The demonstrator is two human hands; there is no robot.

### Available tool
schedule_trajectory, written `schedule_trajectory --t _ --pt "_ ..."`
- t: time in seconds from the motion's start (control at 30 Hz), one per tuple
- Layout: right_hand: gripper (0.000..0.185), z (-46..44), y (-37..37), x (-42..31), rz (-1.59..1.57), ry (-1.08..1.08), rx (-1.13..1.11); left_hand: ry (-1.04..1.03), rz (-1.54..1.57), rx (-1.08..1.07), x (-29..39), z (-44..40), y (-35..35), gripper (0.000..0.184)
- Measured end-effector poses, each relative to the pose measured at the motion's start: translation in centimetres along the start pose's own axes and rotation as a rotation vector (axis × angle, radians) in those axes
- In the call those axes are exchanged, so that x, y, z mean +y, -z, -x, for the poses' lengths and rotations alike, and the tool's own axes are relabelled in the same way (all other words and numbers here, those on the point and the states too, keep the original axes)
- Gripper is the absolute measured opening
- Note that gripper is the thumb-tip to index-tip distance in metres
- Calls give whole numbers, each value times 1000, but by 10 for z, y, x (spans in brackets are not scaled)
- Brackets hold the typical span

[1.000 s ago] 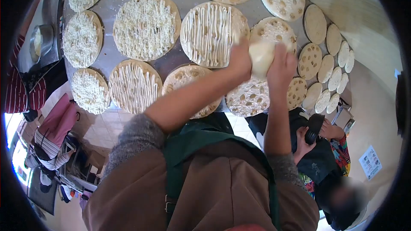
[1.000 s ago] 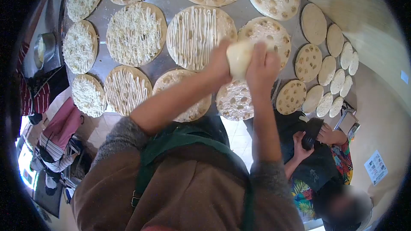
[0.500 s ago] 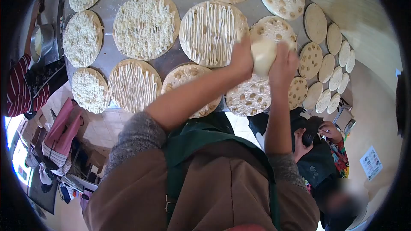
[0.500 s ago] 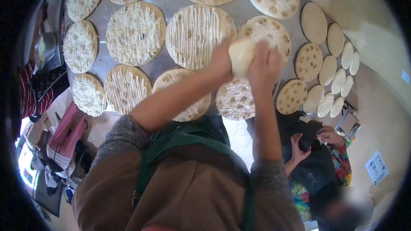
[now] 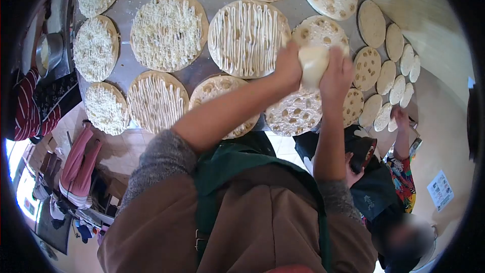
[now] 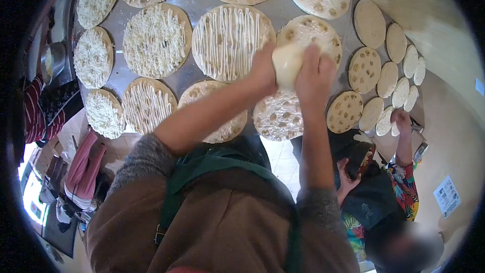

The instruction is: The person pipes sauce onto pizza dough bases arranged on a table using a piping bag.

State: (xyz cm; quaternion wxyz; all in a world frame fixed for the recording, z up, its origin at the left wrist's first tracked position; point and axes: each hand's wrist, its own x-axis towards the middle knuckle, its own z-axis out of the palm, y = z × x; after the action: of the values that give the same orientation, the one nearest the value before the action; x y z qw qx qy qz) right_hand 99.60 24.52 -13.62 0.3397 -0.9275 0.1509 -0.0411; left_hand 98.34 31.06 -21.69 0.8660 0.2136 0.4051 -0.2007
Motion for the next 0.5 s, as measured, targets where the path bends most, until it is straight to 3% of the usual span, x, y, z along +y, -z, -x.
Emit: schedule_trajectory --t 0.13,0.23,0.37,0.5 --pt "44 -13 -5 -13 -4 13 37 6 -144 5 18 -13 -10 47" --pt "43 27 7 21 -54 3 -9 10 -150 48 -18 29 17 36" --pt "43 51 20 23 -181 -166 -98 90 -110 83 -36 44 27 31" --pt "45 -2 7 0 -108 -31 -1 -27 -73 50 -4 -3 -8 35"
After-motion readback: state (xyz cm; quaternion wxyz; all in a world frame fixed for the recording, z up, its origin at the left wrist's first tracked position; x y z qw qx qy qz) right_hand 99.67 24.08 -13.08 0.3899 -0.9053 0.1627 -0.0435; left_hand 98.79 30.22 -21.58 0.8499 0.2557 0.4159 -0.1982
